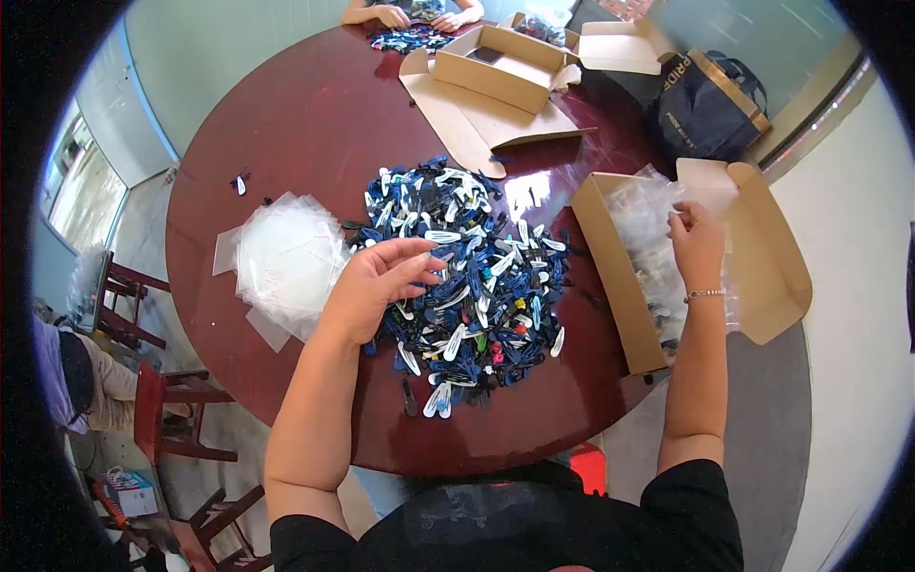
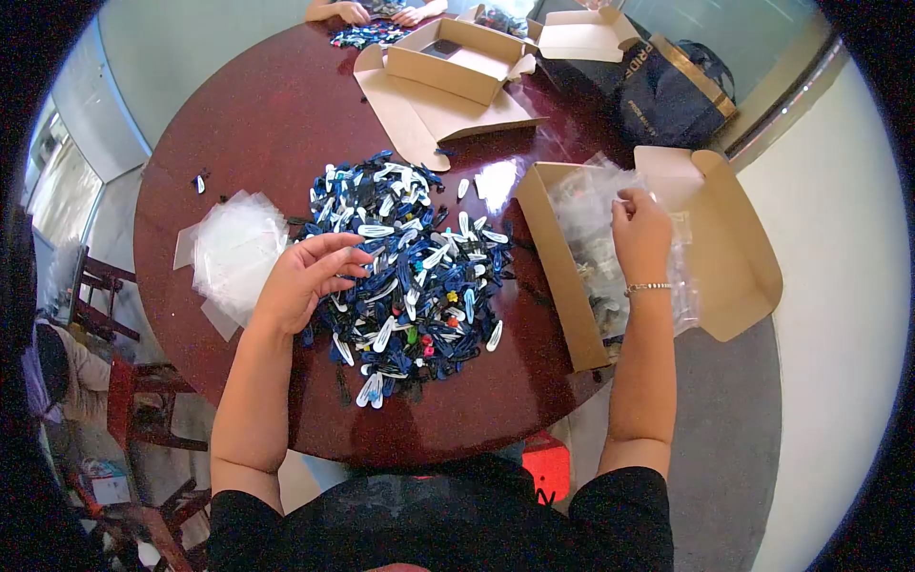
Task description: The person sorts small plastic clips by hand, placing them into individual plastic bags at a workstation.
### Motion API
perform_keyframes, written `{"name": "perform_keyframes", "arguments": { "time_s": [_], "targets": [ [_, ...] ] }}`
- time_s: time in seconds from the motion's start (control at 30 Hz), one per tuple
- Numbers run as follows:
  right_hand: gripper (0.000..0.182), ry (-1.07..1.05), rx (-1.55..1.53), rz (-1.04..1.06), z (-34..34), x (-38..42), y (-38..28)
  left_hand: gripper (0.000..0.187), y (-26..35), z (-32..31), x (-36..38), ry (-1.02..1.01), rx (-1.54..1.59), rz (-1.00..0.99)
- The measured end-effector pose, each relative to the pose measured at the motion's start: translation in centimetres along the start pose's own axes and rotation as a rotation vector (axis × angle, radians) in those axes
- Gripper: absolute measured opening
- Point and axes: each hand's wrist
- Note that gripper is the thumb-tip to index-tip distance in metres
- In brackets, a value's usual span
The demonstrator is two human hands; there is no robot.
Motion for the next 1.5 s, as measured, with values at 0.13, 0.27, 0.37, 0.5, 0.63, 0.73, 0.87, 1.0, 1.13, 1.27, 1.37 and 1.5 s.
{"name": "perform_keyframes", "arguments": {
  "time_s": [0.13, 0.27, 0.37, 0.5, 0.63, 0.73, 0.87, 1.0, 1.13, 1.27, 1.37, 1.5],
  "targets": [
    [0.022, -0.105, -0.068, -0.064, -0.8, -0.1, 0.0, 0.031, -0.4, 0.3, -0.1, -0.019, 0.022, -0.039],
    [0.022, -0.068, -0.017, 0.096, 0.5, 0.8, -3.1, 0.032, -0.2, 0.0, -0.1, -0.032, -0.075, -0.030],
    [0.020, -0.081, -0.060, 0.247, 0.6, 1.9, -8.3, 0.033, -0.2, -0.8, 0.0, -0.007, -0.174, -0.097],
    [0.014, -0.268, -0.285, 0.380, -2.7, 4.3, -15.1, 0.013, -0.1, -2.6, 1.1, 0.282, -0.415, -0.448],
    [0.014, -0.614, -0.504, 0.353, -9.9, 5.8, -18.0, 0.020, 0.1, -3.3, 1.6, 0.404, -0.636, -0.989],
    [0.024, -0.734, -0.695, 0.595, -16.0, 6.4, -21.0, 0.025, 0.2, -3.9, 1.9, 0.429, -0.641, -1.217],
    [0.045, -0.806, -0.768, 1.016, -21.2, 8.4, -24.5, 0.021, 0.7, -4.3, 2.3, 0.497, -0.652, -1.340],
    [0.040, -0.798, -0.397, 1.262, -23.0, 10.0, -25.8, 0.025, 0.1, -4.1, 2.1, 0.474, -0.614, -1.289],
    [0.035, -0.742, -0.409, 1.331, -23.5, 10.2, -25.2, 0.026, 0.4, -3.6, 2.5, 0.475, -0.661, -1.212],
    [0.028, -0.832, -0.467, 1.201, -22.3, 9.1, -25.1, 0.015, 0.2, -3.4, 2.4, 0.453, -0.681, -1.233],
    [0.021, -0.834, -0.586, 1.078, -20.7, 8.4, -24.0, 0.015, 0.5, -3.4, 2.0, 0.568, -0.674, -1.280],
    [0.040, -0.981, -0.532, 0.958, -16.6, 6.8, -23.8, 0.013, 0.6, -2.4, 1.8, 0.710, -0.720, -1.199]
  ]
}}
Point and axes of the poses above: each hand's wrist, its own x-axis away from the middle knuckle, its own z-axis out of the back of the hand, y = z × x, and after that the axes turned 15 degrees about -x, right-handed
